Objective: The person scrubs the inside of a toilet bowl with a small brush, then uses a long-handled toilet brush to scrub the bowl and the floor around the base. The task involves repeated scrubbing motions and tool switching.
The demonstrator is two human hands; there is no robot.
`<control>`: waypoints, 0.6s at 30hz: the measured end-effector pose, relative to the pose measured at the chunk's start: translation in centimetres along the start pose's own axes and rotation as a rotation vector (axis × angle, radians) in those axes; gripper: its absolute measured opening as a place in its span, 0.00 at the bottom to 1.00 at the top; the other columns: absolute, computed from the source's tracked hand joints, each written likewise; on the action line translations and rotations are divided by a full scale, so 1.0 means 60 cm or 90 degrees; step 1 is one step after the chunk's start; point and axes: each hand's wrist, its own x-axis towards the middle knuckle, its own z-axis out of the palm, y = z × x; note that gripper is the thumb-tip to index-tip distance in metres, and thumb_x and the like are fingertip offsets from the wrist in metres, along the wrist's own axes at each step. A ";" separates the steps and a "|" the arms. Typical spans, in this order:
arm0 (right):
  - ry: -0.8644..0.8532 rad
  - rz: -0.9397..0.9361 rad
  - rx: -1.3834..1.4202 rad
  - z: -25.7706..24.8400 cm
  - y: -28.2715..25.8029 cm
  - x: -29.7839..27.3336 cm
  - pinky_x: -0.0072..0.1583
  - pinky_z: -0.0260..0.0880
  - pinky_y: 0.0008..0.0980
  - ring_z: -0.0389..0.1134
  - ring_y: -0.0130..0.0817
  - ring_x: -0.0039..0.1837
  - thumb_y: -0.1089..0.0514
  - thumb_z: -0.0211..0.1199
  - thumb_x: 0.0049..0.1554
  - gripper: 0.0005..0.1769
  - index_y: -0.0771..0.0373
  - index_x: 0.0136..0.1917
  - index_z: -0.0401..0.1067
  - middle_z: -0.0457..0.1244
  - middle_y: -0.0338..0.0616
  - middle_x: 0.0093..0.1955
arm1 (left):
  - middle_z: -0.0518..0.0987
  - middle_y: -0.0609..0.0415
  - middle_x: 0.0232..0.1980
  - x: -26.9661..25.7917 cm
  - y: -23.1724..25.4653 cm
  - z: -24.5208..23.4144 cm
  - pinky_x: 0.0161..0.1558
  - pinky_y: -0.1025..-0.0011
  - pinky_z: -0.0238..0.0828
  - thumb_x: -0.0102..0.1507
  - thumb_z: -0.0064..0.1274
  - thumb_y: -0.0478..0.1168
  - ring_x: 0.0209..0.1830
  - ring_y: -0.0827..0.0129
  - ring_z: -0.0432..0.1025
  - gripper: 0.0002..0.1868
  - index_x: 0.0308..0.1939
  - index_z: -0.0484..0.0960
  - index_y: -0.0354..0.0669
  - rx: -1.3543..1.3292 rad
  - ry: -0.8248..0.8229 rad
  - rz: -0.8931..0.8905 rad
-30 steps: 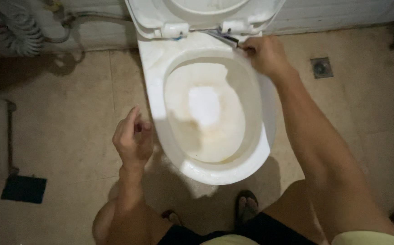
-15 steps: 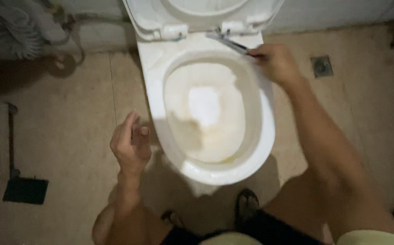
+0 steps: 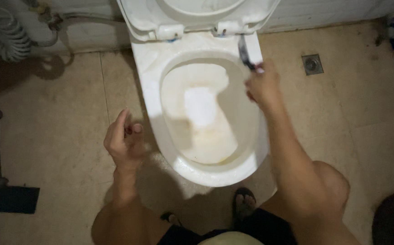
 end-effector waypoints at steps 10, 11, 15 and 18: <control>0.073 0.015 0.081 0.102 0.062 0.043 0.24 0.54 0.37 0.60 0.32 0.26 0.71 0.51 0.53 0.11 0.61 0.48 0.61 0.61 0.49 0.31 | 0.78 0.52 0.38 -0.008 -0.012 -0.010 0.33 0.72 0.67 0.71 0.49 0.48 0.34 0.72 0.70 0.23 0.60 0.77 0.29 -0.002 -0.004 -0.004; 0.068 0.008 0.110 0.112 0.054 0.073 0.25 0.53 0.37 0.59 0.32 0.26 0.71 0.52 0.54 0.11 0.61 0.49 0.61 0.60 0.49 0.32 | 0.78 0.51 0.38 -0.013 -0.010 -0.012 0.33 0.71 0.68 0.72 0.49 0.47 0.33 0.71 0.70 0.23 0.60 0.77 0.28 0.000 -0.004 -0.007; 0.302 -0.437 -0.063 0.173 0.098 0.035 0.34 0.65 0.36 0.65 0.36 0.36 0.70 0.54 0.46 0.17 0.60 0.50 0.64 0.64 0.49 0.35 | 0.78 0.51 0.33 -0.001 0.001 -0.018 0.33 0.70 0.69 0.71 0.51 0.48 0.32 0.69 0.71 0.24 0.59 0.77 0.27 -0.003 0.000 0.009; 0.120 -0.043 0.109 0.131 0.108 0.039 0.27 0.61 0.34 0.64 0.31 0.28 0.70 0.50 0.56 0.09 0.62 0.49 0.66 0.65 0.47 0.30 | 0.78 0.50 0.34 -0.003 0.001 -0.021 0.34 0.70 0.72 0.72 0.47 0.48 0.32 0.69 0.73 0.24 0.58 0.77 0.26 -0.018 -0.003 -0.007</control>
